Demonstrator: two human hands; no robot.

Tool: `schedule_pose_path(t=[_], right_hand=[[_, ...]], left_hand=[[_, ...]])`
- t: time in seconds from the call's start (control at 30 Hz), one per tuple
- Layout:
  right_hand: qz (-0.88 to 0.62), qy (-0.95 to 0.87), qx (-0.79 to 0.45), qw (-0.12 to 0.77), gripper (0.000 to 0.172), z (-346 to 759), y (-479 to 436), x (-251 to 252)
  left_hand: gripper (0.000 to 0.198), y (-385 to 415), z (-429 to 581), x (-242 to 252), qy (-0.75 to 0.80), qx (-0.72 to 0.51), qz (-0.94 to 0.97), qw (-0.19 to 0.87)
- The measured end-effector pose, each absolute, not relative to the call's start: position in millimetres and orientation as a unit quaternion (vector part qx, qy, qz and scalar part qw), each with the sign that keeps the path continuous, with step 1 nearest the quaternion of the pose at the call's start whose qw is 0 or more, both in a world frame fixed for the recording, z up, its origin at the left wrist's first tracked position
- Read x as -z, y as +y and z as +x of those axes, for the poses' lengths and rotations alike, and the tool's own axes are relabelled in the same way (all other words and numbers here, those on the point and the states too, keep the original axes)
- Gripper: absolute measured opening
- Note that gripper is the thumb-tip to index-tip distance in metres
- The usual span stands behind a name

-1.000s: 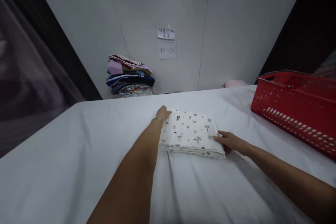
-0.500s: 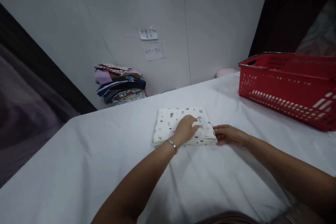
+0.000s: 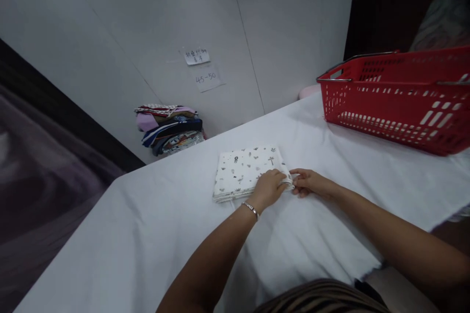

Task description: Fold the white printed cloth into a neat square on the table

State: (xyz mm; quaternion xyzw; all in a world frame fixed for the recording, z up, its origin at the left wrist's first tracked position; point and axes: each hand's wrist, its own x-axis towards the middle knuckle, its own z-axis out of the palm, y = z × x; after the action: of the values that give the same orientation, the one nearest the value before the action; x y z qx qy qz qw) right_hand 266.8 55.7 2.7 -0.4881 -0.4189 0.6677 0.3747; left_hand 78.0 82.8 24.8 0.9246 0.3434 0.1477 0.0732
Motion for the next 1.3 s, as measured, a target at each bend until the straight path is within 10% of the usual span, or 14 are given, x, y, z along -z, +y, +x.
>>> schedule_pose_path(t=[0.47,0.73,1.3], right_hand=[[-0.517,-0.564,-0.550,0.334,0.052,269.1,56.1,7.6],[-0.511,-0.692,-0.301,0.412,0.020,276.0,55.7,2.0],[-0.501,-0.802,-0.189,0.264,0.021,266.0,44.5,-10.4]], left_hand=[[0.021,65.6,84.5,-6.6,0.359,-0.157,0.920,-0.011],[0.022,70.4,55.4,-18.2,0.383,-0.270,0.880,0.077],[0.022,73.3,49.0,-20.9,0.388,-0.190,0.900,0.055]])
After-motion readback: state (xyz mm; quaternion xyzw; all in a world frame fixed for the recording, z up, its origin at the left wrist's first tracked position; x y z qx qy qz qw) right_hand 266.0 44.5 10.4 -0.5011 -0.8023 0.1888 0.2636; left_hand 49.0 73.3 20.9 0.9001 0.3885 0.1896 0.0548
